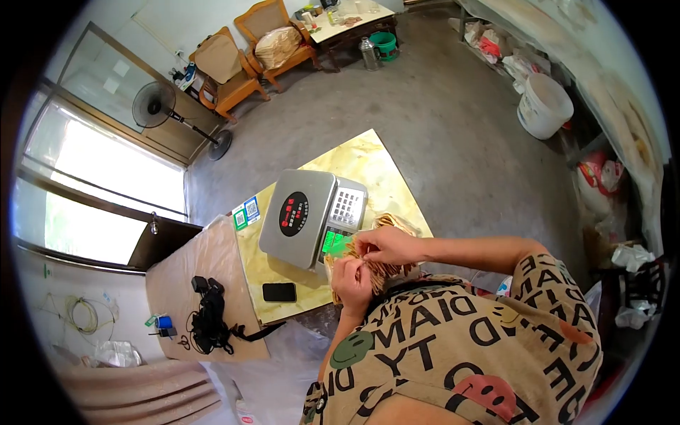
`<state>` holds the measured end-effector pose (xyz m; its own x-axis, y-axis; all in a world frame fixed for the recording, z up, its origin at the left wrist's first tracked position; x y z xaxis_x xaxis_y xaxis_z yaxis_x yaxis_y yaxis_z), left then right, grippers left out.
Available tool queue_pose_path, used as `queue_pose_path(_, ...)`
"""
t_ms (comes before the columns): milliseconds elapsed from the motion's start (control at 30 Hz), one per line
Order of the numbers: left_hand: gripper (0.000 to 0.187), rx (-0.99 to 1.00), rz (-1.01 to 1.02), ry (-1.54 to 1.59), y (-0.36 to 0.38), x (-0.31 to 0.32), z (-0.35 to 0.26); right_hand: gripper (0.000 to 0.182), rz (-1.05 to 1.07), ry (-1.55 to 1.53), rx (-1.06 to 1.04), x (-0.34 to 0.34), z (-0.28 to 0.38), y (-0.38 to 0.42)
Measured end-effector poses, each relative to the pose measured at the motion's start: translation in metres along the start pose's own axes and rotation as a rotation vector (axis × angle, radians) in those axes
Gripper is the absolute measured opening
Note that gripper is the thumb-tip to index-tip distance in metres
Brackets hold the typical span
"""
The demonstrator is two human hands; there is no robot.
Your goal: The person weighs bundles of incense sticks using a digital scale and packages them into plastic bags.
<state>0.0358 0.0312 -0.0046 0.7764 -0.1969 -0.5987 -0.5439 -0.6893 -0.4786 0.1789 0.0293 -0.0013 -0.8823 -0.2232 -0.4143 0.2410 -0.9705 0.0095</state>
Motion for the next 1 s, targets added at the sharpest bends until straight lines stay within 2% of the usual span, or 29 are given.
queue_pose_path(67, 0.014, 0.021, -0.022, 0.015, 0.0, -0.002, 0.0, 0.016, 0.185, -0.044, -0.061, 0.006, -0.001, -0.01)
queue_pose_path(200, 0.016, 0.079, -0.001, -0.032, 0.0, -0.005, -0.003, 0.017, 0.295, -0.055, -0.111, 0.0, 0.01, -0.022)
queue_pose_path(267, 0.016, 0.086, -0.003, -0.024, -0.001, -0.006, -0.008, 0.018, 0.484, 0.039, -0.121, 0.002, 0.02, -0.023)
queue_pose_path(300, 0.016, 0.088, -0.002, -0.022, 0.001, -0.005, -0.007, 0.018, 0.483, 0.04, -0.119, 0.004, 0.014, -0.026)
queue_pose_path(367, 0.016, 0.072, -0.007, 0.007, 0.007, -0.004, -0.004, 0.019, 0.573, -0.209, -0.227, 0.012, 0.008, -0.029)
queue_pose_path(467, 0.016, 0.071, 0.008, 0.028, 0.01, -0.007, -0.011, 0.019, 0.661, -0.337, -0.156, 0.017, 0.009, -0.027)
queue_pose_path(600, 0.018, 0.075, 0.013, 0.026, 0.014, -0.006, -0.013, 0.019, 0.701, -0.303, -0.197, 0.025, 0.009, -0.026)
queue_pose_path(667, 0.019, 0.095, -0.016, 0.015, 0.014, -0.007, -0.013, 0.021, 0.597, -0.069, -0.301, 0.026, 0.012, -0.025)
queue_pose_path(800, 0.018, 0.087, 0.013, 0.035, 0.013, -0.006, -0.009, 0.022, 0.542, 0.04, -0.297, 0.021, 0.015, -0.02)
queue_pose_path(1000, 0.017, -0.001, 0.049, -0.106, 0.004, -0.001, -0.013, 0.023, 0.418, 0.248, -0.321, 0.013, 0.008, -0.016)
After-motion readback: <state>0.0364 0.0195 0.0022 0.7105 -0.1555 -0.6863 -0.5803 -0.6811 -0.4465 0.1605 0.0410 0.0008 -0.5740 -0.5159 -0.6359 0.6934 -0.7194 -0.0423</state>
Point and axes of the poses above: each hand's wrist, its own y-axis away from the middle knuckle, its own x-axis out of the palm, z = x × y, the point moved 6 cm from there along -y, towards the middle knuckle, and after that the axes turned 8 degrees about z, right-handed, at the moved point
